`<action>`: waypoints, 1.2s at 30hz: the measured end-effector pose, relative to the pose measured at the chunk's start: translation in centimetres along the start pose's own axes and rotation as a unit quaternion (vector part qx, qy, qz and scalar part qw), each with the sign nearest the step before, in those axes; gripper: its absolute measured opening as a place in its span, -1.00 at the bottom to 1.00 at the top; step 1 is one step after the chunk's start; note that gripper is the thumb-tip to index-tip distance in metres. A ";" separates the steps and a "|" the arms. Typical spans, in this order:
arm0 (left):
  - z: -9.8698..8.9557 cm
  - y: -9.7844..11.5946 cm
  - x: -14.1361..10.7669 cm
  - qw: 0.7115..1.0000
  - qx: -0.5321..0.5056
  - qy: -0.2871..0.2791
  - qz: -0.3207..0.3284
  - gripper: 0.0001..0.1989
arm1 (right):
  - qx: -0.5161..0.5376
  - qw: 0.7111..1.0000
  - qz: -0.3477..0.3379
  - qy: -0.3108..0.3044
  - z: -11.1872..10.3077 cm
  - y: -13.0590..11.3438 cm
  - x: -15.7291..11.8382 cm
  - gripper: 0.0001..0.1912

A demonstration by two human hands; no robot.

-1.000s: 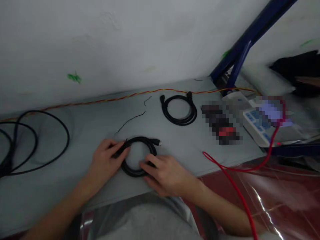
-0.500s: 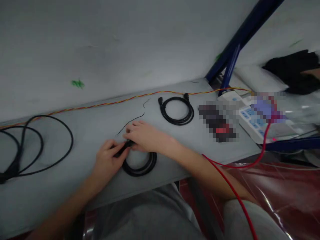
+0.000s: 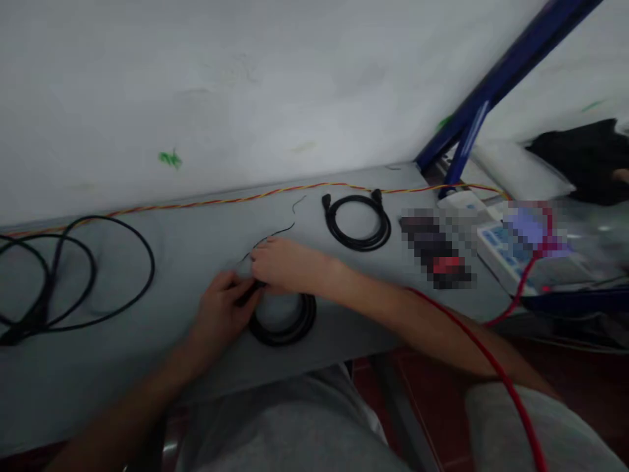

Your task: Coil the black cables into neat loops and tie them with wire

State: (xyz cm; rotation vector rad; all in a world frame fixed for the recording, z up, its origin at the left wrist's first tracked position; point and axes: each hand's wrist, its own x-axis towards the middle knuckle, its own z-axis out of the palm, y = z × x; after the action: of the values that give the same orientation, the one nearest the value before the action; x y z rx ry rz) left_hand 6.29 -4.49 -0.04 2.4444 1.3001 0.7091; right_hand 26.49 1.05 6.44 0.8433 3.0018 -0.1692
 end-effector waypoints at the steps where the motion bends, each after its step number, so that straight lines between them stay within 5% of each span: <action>1: 0.0 0.0 0.0 1.000 -0.001 0.000 0.000 -0.85 | -0.003 1.000 -0.003 -0.003 0.0 0.0 0.1 -0.82; 9: -0.1 0.2 -0.1 1.000 -0.011 0.009 -0.005 -0.84 | 0.076 0.995 0.030 -0.062 -0.5 1.5 -0.1 -0.81; 19: -0.2 0.3 0.0 1.000 -0.006 0.002 -0.003 -0.84 | 0.293 0.955 0.036 -0.009 1.8 2.7 -0.6 -0.77; 29: -0.1 0.0 -0.7 1.000 0.013 -0.016 0.016 -0.76 | 0.277 0.961 0.001 0.024 2.3 2.3 -1.6 -0.76; 36: -0.1 0.3 -0.9 0.999 0.041 -0.016 0.011 -0.73 | 0.252 0.962 0.066 0.084 3.7 0.8 -2.5 -0.73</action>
State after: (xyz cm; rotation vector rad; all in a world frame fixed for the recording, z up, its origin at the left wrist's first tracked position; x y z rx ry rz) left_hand 6.04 -5.37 -0.06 2.5267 1.3173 0.6305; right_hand 29.02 0.06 2.82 1.1384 3.0809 -0.9341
